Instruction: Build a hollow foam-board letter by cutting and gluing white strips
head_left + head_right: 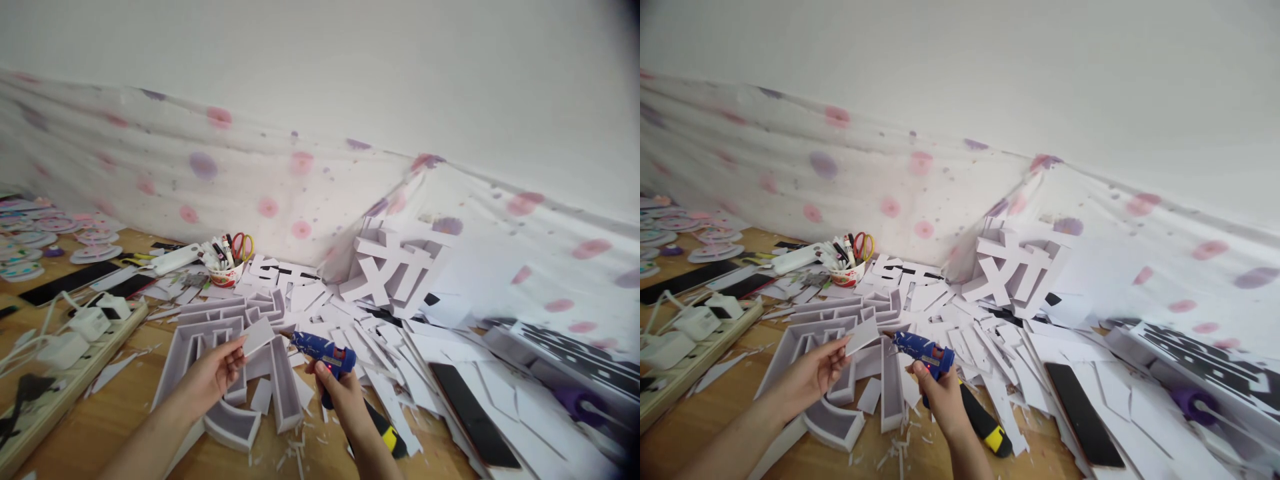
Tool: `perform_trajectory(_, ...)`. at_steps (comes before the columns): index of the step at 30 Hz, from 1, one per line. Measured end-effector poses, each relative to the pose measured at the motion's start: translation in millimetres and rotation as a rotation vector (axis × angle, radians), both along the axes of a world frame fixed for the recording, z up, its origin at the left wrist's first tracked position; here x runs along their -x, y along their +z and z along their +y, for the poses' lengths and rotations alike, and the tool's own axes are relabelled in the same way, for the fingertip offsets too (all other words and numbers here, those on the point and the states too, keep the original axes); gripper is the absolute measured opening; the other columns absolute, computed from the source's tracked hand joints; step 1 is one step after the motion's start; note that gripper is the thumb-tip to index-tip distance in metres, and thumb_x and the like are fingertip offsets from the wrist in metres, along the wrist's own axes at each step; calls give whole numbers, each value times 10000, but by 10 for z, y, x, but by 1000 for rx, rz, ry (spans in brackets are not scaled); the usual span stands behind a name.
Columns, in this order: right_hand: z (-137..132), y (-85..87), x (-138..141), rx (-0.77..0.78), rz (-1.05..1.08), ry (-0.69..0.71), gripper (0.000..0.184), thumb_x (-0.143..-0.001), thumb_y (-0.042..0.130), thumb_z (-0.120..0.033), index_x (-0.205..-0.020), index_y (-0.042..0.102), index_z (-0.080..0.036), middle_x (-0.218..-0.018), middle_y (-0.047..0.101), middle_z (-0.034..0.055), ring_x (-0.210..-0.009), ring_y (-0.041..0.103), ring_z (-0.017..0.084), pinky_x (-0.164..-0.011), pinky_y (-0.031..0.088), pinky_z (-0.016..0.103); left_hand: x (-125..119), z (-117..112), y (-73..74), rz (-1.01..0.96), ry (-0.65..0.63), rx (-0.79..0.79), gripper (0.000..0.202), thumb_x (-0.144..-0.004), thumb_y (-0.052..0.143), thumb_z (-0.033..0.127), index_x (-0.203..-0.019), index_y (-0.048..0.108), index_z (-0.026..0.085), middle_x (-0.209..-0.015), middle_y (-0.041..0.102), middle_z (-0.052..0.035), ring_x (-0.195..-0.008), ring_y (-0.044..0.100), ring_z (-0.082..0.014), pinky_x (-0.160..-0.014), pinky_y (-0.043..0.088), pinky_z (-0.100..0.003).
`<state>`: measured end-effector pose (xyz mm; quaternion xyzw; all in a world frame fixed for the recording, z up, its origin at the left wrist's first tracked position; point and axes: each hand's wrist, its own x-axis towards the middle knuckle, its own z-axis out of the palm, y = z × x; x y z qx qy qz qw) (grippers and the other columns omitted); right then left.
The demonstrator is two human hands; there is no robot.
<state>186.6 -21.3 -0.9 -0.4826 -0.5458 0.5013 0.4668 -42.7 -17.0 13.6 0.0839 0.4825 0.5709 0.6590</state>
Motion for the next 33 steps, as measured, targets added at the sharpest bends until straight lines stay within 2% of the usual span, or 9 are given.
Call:
perform_trajectory(6,1,-141,72,-75,-12,-121,513,-636,614,-685,-659,589,-174,-476,396,-44,-473,360,100,-456,326,234,-80,14,70,-123,25,62,188,-811,563,83,-629,596,117,-522,564,11,-455,603,-69,-275,304,-95)
perform_trajectory(16,2,-84,98,-117,-11,-96,468,-682,600,-652,-650,546,-188,-510,391,-39,-522,368,114,-507,353,246,-99,-2,121,-153,36,67,191,-835,528,77,-666,608,114,-519,561,14,-442,597,-65,-273,306,-95)
perform_trajectory(24,-3,-86,105,-132,12,-98,437,-689,627,-610,-645,539,-184,-605,476,-4,-580,412,125,-583,395,261,-100,6,111,-146,42,67,178,-838,525,76,-683,606,108,-516,564,16,-437,593,-64,-275,309,-99)
perform_trajectory(28,2,-110,108,-155,18,-99,407,-702,634,-580,-686,571,-179,-634,505,3,-607,440,133,-612,413,262,-100,4,116,-143,43,68,193,-836,532,80,-653,587,103,-516,568,13,-439,594,-64,-277,312,-101)
perform_trajectory(33,5,-122,102,-191,24,-34,353,-748,624,-522,-799,623,-172,-686,552,8,-630,477,132,-626,433,251,-120,6,121,-139,46,71,180,-838,523,69,-675,592,102,-514,568,13,-438,594,-64,-278,307,-100)
